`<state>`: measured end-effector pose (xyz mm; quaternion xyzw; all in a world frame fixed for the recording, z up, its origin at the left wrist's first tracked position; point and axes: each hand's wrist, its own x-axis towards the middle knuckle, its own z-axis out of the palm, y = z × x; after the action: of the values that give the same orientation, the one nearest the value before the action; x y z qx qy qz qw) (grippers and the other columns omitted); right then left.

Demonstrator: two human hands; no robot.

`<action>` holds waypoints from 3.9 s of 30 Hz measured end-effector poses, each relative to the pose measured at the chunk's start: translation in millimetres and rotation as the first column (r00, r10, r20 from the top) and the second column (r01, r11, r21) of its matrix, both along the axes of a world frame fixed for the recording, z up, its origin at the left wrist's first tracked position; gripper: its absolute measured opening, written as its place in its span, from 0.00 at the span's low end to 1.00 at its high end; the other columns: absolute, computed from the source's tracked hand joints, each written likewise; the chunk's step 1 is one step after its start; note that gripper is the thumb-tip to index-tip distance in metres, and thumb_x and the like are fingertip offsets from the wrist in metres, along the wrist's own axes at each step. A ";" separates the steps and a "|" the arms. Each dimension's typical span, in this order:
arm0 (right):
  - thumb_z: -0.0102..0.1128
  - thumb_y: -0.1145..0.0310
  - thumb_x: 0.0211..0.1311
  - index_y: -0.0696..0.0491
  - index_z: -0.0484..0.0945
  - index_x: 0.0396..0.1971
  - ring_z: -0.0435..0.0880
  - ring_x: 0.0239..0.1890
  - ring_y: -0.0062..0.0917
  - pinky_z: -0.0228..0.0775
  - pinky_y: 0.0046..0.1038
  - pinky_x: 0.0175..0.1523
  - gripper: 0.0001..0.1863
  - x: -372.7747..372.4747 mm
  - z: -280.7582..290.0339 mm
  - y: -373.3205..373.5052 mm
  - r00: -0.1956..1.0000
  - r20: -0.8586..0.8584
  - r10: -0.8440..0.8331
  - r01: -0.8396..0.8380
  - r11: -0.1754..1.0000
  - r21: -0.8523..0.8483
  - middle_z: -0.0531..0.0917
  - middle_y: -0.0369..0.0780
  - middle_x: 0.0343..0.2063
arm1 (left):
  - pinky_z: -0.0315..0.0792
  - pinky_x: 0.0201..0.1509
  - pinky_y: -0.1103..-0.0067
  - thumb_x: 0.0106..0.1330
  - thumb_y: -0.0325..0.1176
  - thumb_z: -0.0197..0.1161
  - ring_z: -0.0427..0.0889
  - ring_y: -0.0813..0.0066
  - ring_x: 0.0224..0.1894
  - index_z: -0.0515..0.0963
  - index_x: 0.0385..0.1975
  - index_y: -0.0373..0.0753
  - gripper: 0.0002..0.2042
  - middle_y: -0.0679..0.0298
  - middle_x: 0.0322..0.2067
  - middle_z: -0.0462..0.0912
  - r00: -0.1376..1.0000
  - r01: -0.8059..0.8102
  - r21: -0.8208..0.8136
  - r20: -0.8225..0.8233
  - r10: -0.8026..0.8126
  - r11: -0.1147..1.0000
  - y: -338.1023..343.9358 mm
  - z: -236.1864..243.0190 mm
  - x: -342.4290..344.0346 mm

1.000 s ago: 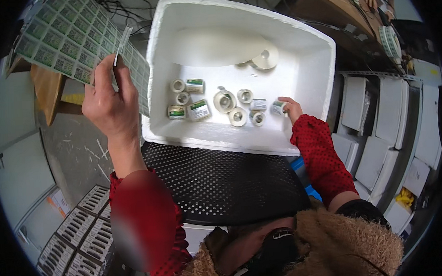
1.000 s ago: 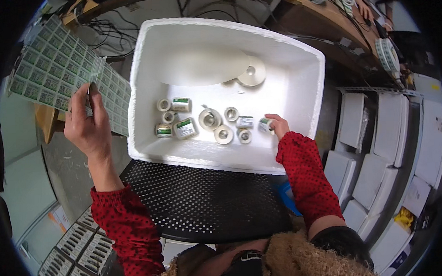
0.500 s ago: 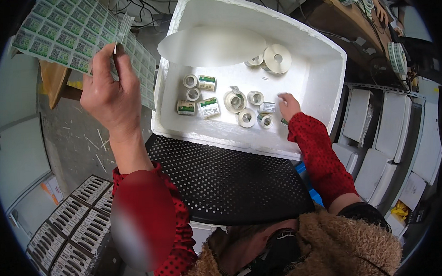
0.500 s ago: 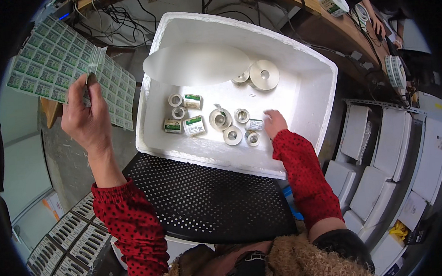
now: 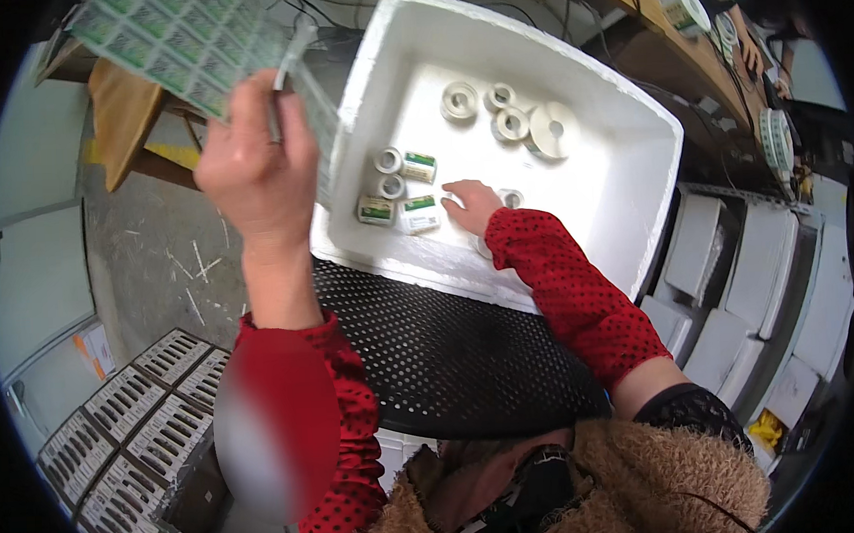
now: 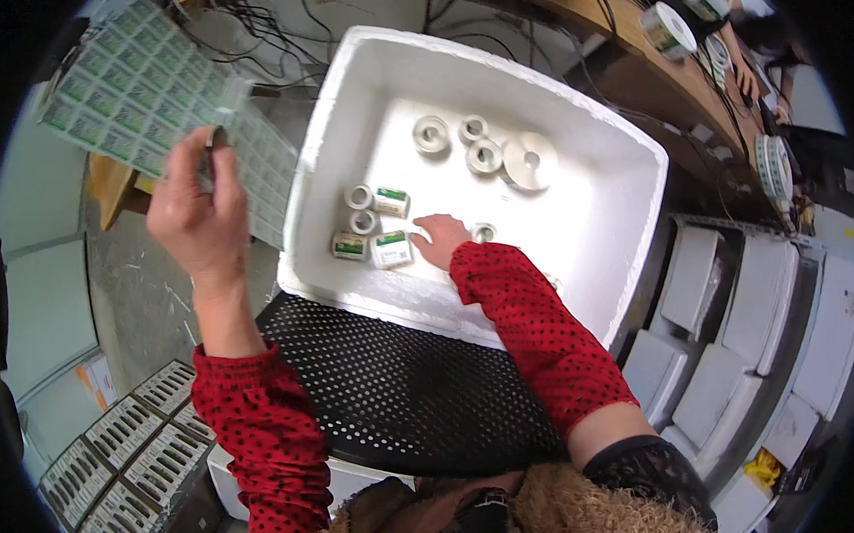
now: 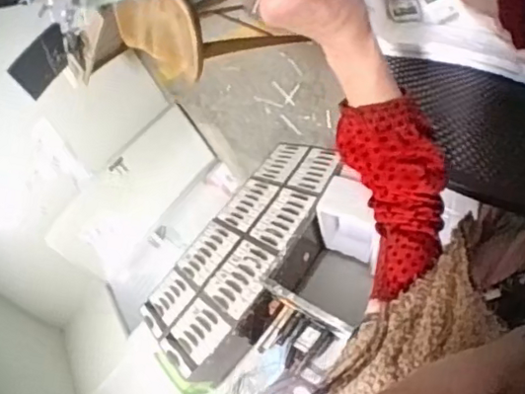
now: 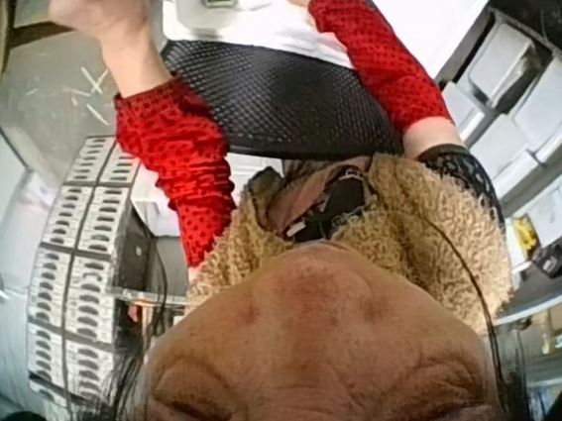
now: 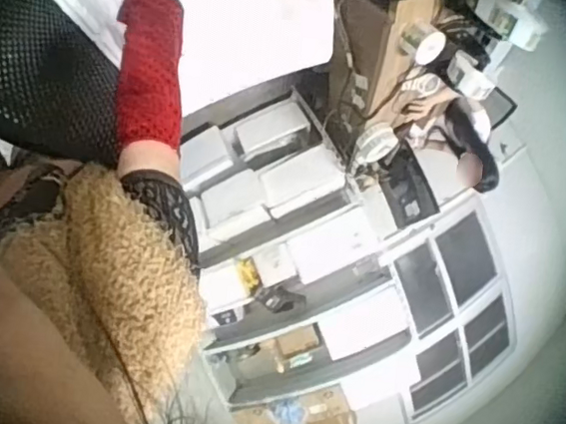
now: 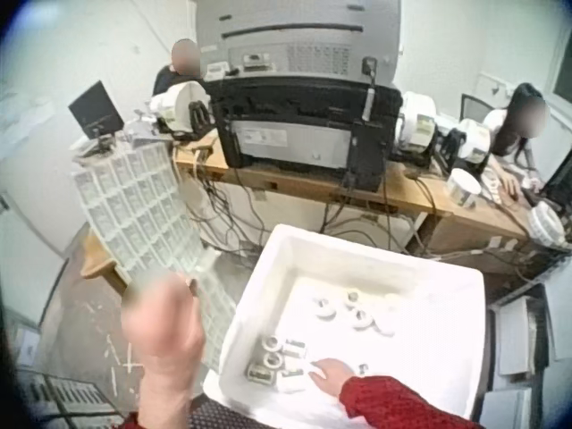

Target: The person retrieves a sheet of green labels from a drawer, tears off individual labels, and places them into a white styrofoam box. They also handle several rolls of label tape, moving them within the box.

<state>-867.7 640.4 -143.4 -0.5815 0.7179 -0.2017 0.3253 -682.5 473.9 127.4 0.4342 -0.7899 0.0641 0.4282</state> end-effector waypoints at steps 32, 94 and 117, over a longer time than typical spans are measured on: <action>0.68 0.68 0.49 0.59 0.81 0.34 0.78 0.34 0.17 0.68 0.18 0.41 0.13 -28.2 273.5 -132.5 0.758 0.645 0.094 0.078 0.970 -0.232 0.81 0.36 0.29 | 0.66 0.27 0.85 0.51 0.32 0.65 0.70 0.86 0.23 0.78 0.25 0.30 0.09 0.71 0.19 0.76 0.772 0.559 0.691 -0.635 0.016 0.458 -1.5 3.0 -8.0; 0.68 0.64 0.46 0.64 0.76 0.33 0.65 0.56 0.39 0.60 0.37 0.59 0.20 -81.4 11.3 -106.9 0.907 0.272 -0.322 0.387 0.892 -0.232 0.65 0.50 0.55 | 0.68 0.37 0.87 0.58 0.22 0.55 0.74 0.84 0.31 0.81 0.35 0.31 0.09 0.65 0.30 0.81 0.661 0.352 0.624 -0.693 0.287 0.697 -9.6 2.1 -0.2; 0.62 0.75 0.54 0.57 0.75 0.38 0.64 0.60 0.29 0.56 0.32 0.63 0.11 -79.5 206.8 -55.5 0.539 0.829 0.147 0.431 0.797 -0.422 0.61 0.47 0.60 | 0.70 0.38 0.86 0.57 0.20 0.59 0.76 0.82 0.32 0.81 0.35 0.32 0.07 0.66 0.32 0.80 0.663 0.650 0.662 -0.734 0.146 0.374 14.3 -11.6 -25.7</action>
<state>-947.2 585.0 63.5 -0.4204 0.4250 -0.6884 0.4108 -708.2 488.2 115.8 0.4389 -0.5330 -0.6085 0.3911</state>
